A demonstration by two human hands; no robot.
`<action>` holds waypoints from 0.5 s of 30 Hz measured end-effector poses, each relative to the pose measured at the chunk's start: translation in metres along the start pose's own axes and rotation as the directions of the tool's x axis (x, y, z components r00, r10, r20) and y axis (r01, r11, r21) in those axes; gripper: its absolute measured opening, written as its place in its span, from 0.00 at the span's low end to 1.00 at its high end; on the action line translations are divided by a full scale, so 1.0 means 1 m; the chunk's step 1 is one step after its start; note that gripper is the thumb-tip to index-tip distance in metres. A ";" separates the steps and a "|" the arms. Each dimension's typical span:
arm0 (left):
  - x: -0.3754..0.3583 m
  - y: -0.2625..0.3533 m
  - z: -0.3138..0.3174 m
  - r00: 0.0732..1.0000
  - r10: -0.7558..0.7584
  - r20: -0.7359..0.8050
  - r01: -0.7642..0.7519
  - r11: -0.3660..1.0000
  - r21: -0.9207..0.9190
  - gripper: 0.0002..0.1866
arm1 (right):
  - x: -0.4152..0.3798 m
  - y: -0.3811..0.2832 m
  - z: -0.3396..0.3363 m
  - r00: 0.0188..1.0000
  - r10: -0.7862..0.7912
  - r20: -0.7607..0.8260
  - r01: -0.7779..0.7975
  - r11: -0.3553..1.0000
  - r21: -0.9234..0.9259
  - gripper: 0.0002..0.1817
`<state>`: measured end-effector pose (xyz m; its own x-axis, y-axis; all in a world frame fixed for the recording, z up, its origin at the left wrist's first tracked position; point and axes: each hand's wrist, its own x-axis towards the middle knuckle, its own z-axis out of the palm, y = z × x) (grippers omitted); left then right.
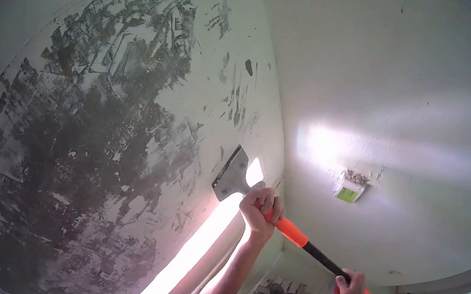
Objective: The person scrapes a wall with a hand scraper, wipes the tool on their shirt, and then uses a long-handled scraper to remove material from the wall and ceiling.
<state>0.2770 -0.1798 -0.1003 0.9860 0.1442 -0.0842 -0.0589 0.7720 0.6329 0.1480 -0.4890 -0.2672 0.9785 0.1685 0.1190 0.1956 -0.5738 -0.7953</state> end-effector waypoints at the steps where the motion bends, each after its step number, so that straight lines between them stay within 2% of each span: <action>1: -0.004 0.001 -0.007 1.000 0.004 -0.009 -0.004 1.000 0.007 0.14 | -0.006 0.007 0.013 1.000 -0.001 0.008 0.001 1.000 0.009 0.24; 3: -0.017 0.003 -0.023 1.000 0.004 -0.008 -0.003 0.999 0.053 0.14 | -0.025 0.012 0.042 0.977 0.114 0.178 -0.154 0.961 0.230 0.25; 5: -0.035 0.009 -0.036 1.000 0.005 -0.017 -0.003 0.996 0.087 0.14 | -0.044 0.014 0.063 0.962 0.104 0.250 -0.181 0.934 0.309 0.26; 7: -0.054 0.016 -0.045 0.999 -0.012 -0.044 0.018 0.991 0.135 0.14 | -0.048 -0.055 0.060 0.962 0.065 0.266 -0.188 0.862 0.470 0.27; 9: -0.068 0.020 -0.054 0.999 -0.013 -0.034 0.018 0.988 0.151 0.15 | -0.061 -0.073 0.063 0.962 0.060 0.267 -0.191 0.844 0.501 0.29; 12: -0.083 0.028 -0.055 1.000 -0.016 -0.007 0.017 0.993 0.121 0.14 | -0.080 -0.098 0.056 0.943 0.142 0.302 -0.255 0.891 0.377 0.33; 14: -0.088 0.034 -0.057 0.994 -0.062 0.087 0.064 0.998 -0.029 0.14 | -0.098 -0.092 0.063 0.939 0.152 0.310 -0.268 0.885 0.380 0.33; 15: -0.092 0.036 -0.059 0.993 -0.073 0.088 0.075 0.997 -0.021 0.14 | -0.107 -0.089 0.066 0.937 0.151 0.314 -0.269 0.885 0.379 0.33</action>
<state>0.1750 -0.1287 -0.1157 0.9975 0.0324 -0.0621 0.0121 0.7935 0.6085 0.0217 -0.4033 -0.2487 0.9259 0.3234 -0.1952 -0.1153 -0.2500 -0.9614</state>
